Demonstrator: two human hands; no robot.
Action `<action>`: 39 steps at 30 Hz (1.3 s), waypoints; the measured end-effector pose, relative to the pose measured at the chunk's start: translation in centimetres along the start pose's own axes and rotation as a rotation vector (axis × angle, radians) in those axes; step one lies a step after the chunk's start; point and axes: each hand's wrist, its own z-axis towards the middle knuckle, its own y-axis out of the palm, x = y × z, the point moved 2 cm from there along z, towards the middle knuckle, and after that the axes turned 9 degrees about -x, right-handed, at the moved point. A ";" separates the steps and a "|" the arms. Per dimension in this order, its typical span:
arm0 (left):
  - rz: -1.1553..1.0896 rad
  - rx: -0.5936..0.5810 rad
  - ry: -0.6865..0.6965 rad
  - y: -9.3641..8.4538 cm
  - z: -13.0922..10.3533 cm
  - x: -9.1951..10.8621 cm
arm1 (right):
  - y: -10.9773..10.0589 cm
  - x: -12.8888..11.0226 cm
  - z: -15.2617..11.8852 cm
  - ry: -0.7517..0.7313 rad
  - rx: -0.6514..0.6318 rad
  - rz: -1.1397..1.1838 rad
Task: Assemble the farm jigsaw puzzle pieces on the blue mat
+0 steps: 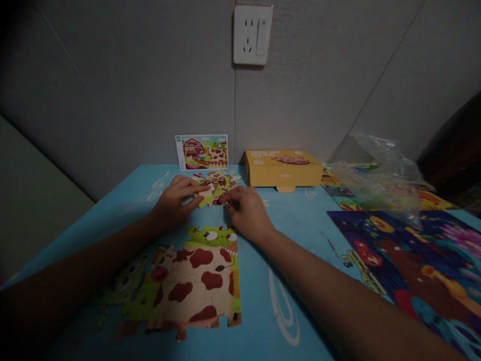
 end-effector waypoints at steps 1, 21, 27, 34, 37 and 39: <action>0.008 0.058 -0.076 -0.3 0.0 -0.3 | 0.0 0.2 0.0 0.024 0.025 -0.007; 0.002 -0.225 0.011 0.0 -0.4 0.7 | 0.1 1.4 -0.1 0.232 0.150 -0.015; -0.009 -0.267 0.148 0.0 -0.7 1.2 | 0.0 0.2 -0.4 0.065 0.114 0.069; 0.186 -0.042 -0.414 -0.6 -0.4 -1.5 | 0.3 1.2 -0.3 0.254 0.060 -0.127; 0.213 -0.085 -0.479 -0.3 -0.5 -2.8 | 0.3 1.5 -0.2 0.232 0.062 -0.118; 0.238 -0.052 -0.458 -0.4 -0.6 -2.9 | 0.1 1.5 -0.2 0.240 0.072 -0.083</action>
